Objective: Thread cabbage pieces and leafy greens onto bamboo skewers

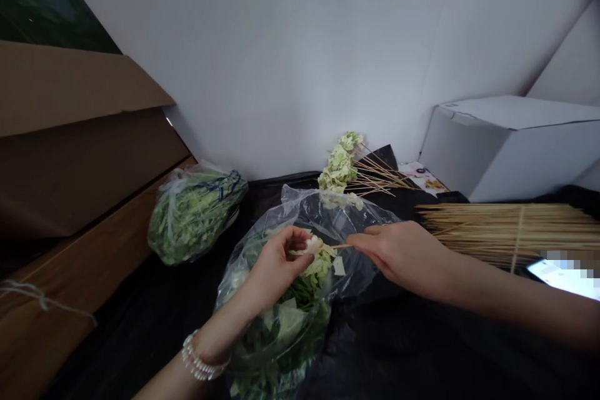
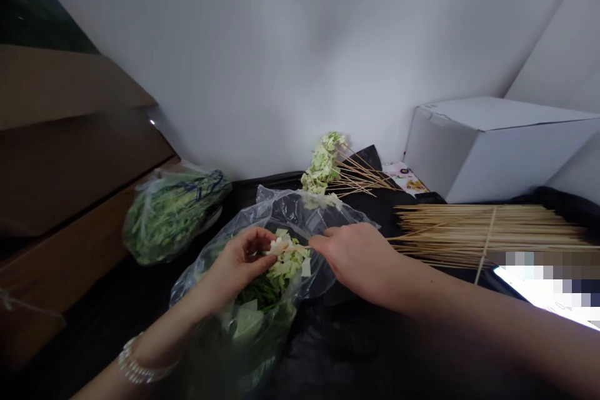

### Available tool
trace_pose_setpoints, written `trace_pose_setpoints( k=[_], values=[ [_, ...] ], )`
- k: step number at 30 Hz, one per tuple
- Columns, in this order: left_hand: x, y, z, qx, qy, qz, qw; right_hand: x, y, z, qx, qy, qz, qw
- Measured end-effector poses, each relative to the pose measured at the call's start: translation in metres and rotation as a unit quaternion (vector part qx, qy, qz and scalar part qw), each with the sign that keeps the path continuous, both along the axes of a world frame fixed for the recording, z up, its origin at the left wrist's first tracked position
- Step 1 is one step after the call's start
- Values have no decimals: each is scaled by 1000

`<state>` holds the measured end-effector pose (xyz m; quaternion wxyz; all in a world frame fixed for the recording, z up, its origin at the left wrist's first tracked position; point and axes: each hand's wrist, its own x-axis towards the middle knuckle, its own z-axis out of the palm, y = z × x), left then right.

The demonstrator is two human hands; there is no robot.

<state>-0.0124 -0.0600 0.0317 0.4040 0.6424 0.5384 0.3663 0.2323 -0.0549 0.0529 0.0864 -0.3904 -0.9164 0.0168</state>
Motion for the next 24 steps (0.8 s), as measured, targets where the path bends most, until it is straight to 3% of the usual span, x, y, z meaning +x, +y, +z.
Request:
trace_pose_setpoints(
  k=[6, 9, 16, 24],
  values=[
    [3, -4, 1, 42, 6, 25, 999, -7, -11, 14, -22, -28, -67, 997],
    [4, -5, -3, 27, -63, 46, 997, -10, -15, 5, -3, -6, -80, 997],
    [2, -9, -15, 3, -170, 40, 985, -4, -14, -30, -57, 138, -23, 989],
    [-3, -12, -17, -17, -287, 77, 955, 1, -15, -35, -40, 224, -5, 974]
  ],
)
